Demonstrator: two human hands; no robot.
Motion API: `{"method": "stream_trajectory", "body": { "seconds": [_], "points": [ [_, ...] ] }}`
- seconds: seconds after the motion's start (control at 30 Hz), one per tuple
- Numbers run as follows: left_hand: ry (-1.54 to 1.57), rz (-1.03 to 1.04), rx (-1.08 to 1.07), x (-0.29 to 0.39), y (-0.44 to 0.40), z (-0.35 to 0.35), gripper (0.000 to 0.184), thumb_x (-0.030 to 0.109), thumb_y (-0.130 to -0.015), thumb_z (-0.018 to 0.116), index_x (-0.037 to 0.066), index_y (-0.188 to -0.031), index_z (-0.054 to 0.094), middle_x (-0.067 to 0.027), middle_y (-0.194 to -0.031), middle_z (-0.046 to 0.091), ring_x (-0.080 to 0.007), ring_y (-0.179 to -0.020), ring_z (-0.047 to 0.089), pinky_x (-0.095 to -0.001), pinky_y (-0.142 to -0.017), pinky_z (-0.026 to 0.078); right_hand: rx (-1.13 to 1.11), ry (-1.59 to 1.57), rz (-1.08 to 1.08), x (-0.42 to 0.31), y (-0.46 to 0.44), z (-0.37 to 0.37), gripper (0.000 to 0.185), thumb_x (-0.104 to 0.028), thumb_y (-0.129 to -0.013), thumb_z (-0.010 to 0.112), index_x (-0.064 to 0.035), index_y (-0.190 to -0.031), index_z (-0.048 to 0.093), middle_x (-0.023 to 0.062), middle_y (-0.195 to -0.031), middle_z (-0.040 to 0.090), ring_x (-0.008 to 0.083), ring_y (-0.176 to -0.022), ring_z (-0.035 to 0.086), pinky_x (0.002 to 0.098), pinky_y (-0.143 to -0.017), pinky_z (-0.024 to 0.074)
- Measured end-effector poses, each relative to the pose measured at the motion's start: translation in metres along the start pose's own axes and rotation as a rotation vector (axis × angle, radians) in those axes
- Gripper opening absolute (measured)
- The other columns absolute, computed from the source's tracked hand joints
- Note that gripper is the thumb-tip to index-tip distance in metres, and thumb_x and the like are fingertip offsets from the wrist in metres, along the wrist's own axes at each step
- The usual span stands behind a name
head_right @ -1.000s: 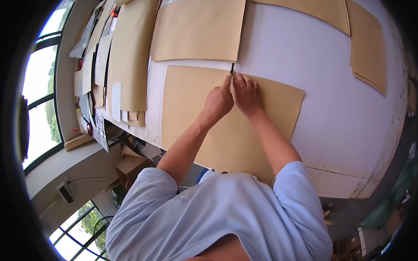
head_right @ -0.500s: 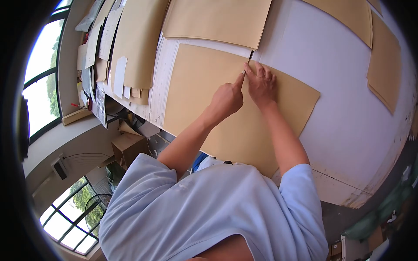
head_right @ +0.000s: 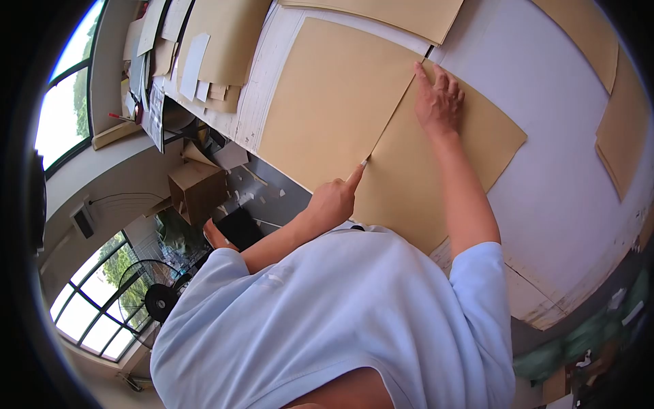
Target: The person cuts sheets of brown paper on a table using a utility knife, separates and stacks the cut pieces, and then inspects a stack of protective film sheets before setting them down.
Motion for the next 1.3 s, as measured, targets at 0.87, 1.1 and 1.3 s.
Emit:
{"method": "stream_trajectory", "body": {
  "seconds": [0.87,1.1,1.3],
  "points": [
    [1.042,-0.734,0.876,-0.246,0.126,0.025,0.030,0.023,-0.082,0.075,0.001,-0.091,0.058,-0.0111,-0.081,0.066,-0.0193,-0.071,0.064,-0.0316,-0.064,0.051,-0.027,-0.034,-0.105,-0.002,0.001,-0.011,0.052,-0.024,-0.100,0.050,-0.0277,-0.150,0.037,0.0108,-0.145,0.045,0.0336,-0.130,0.045,0.0483,-0.106,0.0381],
    [1.697,-0.620,0.925,-0.277,0.052,0.024,0.019,0.009,-0.087,0.069,0.005,-0.098,0.054,-0.0028,-0.080,0.057,-0.0121,-0.062,0.054,-0.0279,-0.055,0.048,-0.083,-0.206,0.090,-0.067,0.115,-0.023,0.055,-0.019,-0.096,0.057,-0.0067,-0.146,0.039,0.0181,-0.139,0.052,0.0358,-0.129,0.046,0.0450,-0.109,0.0356],
    [1.294,-0.463,0.962,-0.300,0.044,0.008,0.022,0.008,-0.081,0.069,0.003,-0.097,0.055,-0.0053,-0.083,0.061,-0.0139,-0.067,0.058,-0.0309,-0.057,0.049,-0.033,-0.133,0.258,-0.097,0.147,-0.025,0.048,-0.020,-0.094,0.059,-0.0017,-0.137,0.048,0.0201,-0.130,0.058,0.0359,-0.121,0.053,0.0451,-0.104,0.0403]
  ]
}}
Point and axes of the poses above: each hand's wrist, its own y-axis away from the middle knuckle, its own z-axis out of the palm, x = y × z, the point moved 7 cm from there along -y, towards the middle knuckle
